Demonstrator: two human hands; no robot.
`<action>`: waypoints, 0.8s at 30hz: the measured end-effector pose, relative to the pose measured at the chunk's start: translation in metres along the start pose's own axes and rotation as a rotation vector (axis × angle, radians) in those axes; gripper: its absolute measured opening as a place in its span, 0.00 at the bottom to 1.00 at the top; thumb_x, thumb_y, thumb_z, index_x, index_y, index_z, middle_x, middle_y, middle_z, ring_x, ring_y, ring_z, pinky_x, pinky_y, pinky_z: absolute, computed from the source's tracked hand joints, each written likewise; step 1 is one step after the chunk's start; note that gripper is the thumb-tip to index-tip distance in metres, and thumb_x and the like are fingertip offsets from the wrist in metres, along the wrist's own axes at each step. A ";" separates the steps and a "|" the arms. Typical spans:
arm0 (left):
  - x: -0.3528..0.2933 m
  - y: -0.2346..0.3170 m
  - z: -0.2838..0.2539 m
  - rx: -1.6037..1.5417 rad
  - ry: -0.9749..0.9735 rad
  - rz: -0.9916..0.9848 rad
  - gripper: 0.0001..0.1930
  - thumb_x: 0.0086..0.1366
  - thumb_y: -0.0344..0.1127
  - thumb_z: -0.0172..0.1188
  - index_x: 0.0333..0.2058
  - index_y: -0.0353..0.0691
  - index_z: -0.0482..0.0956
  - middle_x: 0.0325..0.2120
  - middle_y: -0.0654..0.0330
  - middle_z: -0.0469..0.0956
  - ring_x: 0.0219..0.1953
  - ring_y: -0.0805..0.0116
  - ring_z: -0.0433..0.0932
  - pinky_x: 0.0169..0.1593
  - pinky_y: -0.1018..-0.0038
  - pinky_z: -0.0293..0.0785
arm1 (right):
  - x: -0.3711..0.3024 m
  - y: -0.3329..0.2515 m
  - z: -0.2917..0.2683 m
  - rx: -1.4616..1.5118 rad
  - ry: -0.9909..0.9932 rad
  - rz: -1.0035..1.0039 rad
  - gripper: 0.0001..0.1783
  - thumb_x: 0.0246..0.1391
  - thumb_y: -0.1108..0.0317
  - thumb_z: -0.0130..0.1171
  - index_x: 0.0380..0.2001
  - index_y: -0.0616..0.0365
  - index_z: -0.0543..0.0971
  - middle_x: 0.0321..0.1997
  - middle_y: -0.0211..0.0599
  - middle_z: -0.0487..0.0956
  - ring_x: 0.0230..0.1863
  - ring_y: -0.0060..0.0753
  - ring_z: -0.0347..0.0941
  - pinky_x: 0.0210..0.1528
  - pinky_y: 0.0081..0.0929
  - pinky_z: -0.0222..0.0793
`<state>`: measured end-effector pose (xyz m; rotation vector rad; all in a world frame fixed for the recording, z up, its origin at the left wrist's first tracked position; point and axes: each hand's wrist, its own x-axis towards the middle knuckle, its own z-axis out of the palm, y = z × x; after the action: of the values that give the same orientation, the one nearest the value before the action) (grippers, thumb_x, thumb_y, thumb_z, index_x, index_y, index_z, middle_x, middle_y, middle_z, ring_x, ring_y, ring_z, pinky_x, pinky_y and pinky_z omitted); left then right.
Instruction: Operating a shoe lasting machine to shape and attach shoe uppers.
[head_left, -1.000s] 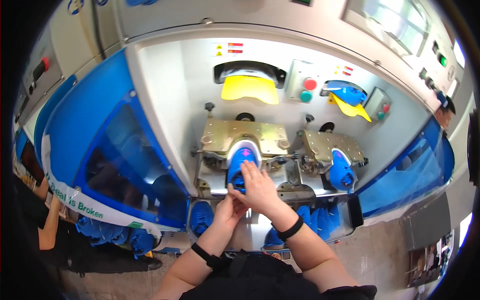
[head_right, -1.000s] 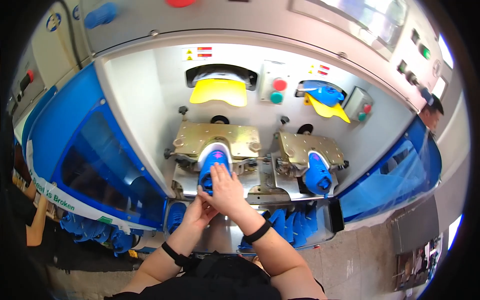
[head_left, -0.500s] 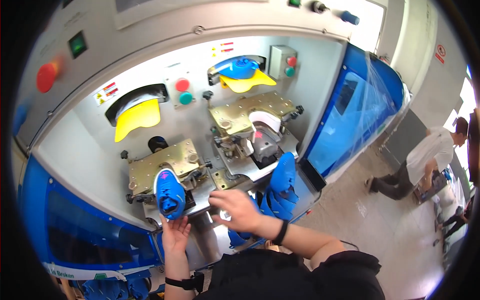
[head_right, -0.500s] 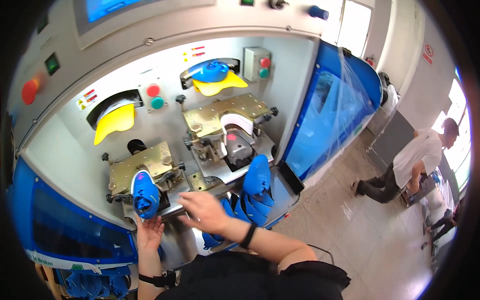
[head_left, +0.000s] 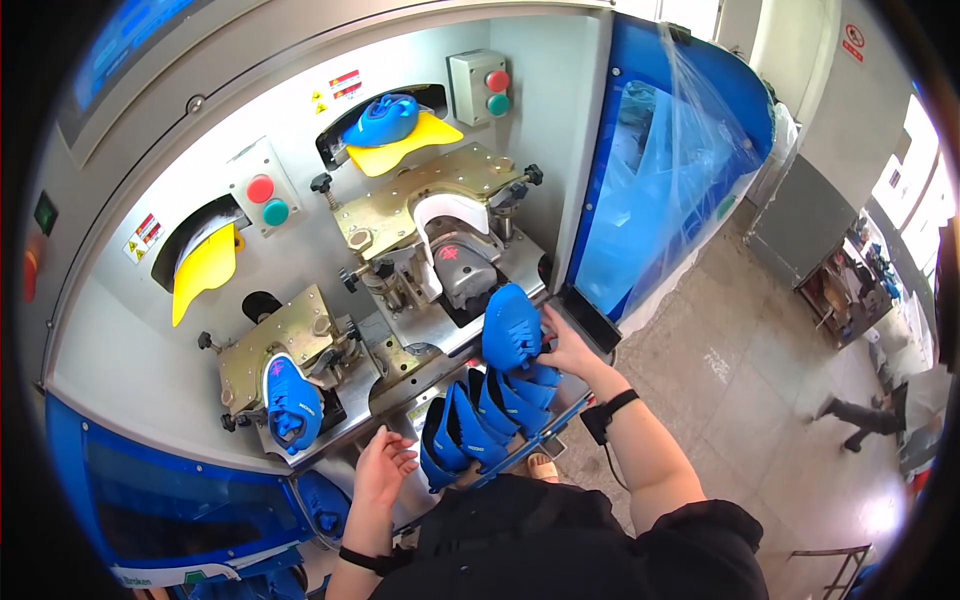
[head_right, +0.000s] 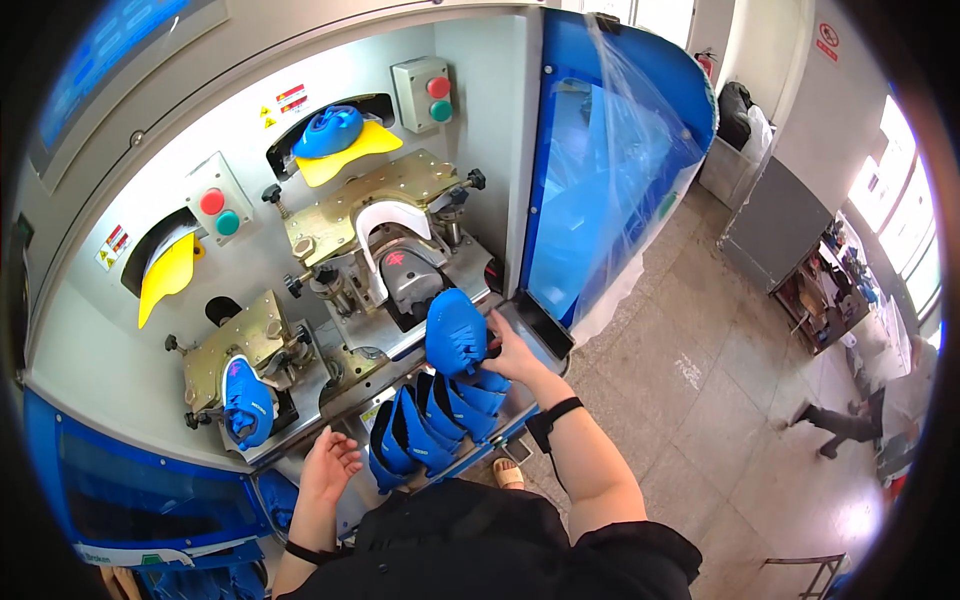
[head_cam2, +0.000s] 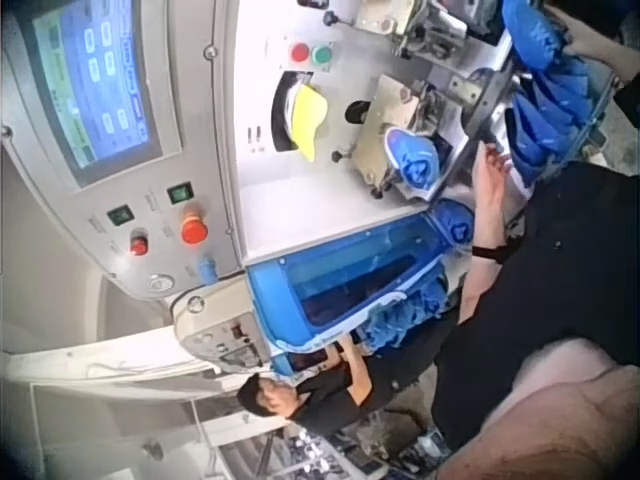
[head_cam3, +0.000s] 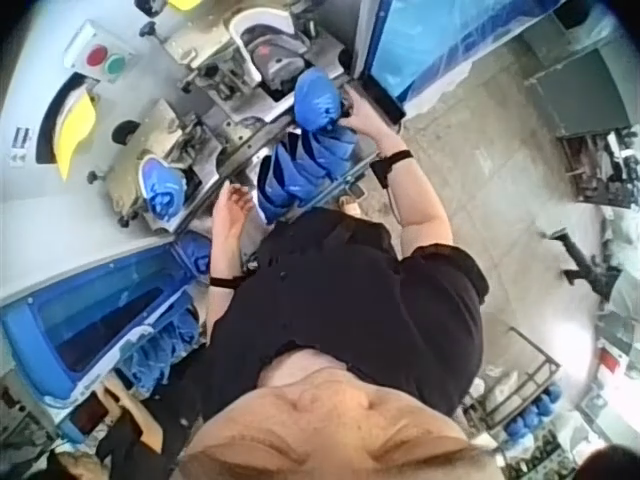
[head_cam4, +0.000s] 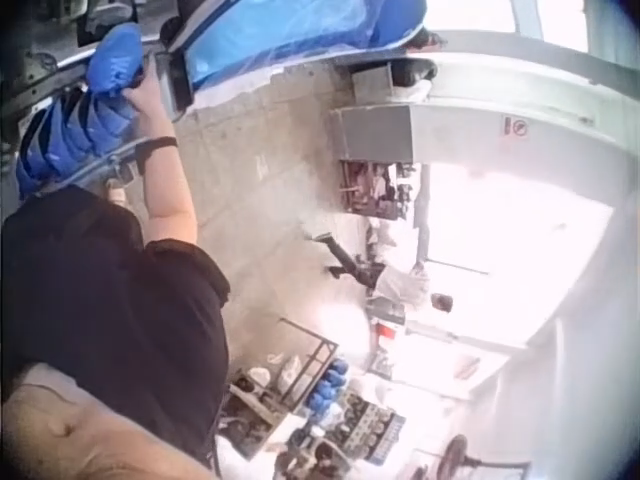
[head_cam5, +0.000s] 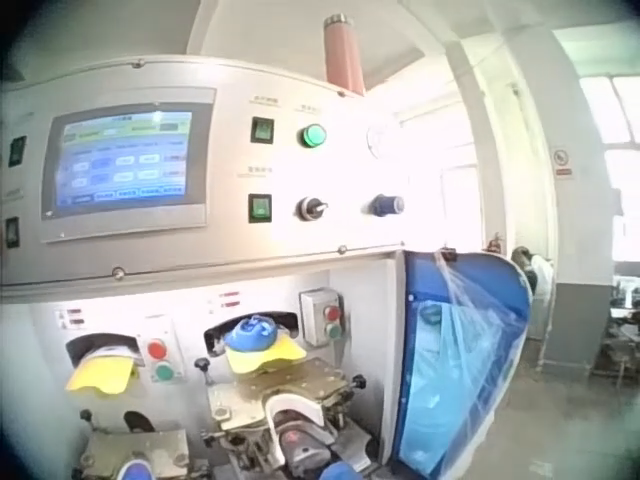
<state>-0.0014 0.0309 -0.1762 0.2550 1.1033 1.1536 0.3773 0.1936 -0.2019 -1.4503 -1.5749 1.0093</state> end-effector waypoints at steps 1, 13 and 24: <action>0.004 0.001 0.010 0.011 -0.052 -0.005 0.16 0.72 0.49 0.52 0.36 0.41 0.76 0.31 0.55 0.80 0.32 0.61 0.81 0.35 0.66 0.78 | 0.004 0.000 -0.001 0.016 -0.072 -0.026 0.47 0.36 0.69 0.69 0.64 0.58 0.63 0.50 0.44 0.77 0.40 0.34 0.76 0.44 0.31 0.74; 0.003 -0.022 0.003 0.196 0.082 0.033 0.15 0.72 0.48 0.52 0.38 0.41 0.75 0.31 0.59 0.80 0.31 0.64 0.81 0.34 0.68 0.79 | -0.043 -0.038 -0.060 -0.279 0.313 -0.060 0.35 0.41 0.60 0.76 0.50 0.58 0.68 0.38 0.49 0.79 0.41 0.45 0.78 0.44 0.37 0.73; 0.014 -0.058 0.007 1.176 0.064 0.609 0.45 0.45 0.46 0.78 0.59 0.37 0.65 0.54 0.47 0.71 0.57 0.52 0.72 0.61 0.62 0.68 | -0.008 0.012 0.012 -0.544 0.033 0.082 0.22 0.62 0.49 0.52 0.46 0.57 0.76 0.33 0.55 0.81 0.39 0.59 0.78 0.43 0.51 0.72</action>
<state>0.0387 0.0192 -0.2196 1.5526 1.7304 0.8819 0.3713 0.1853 -0.2175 -1.8920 -1.8669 0.6143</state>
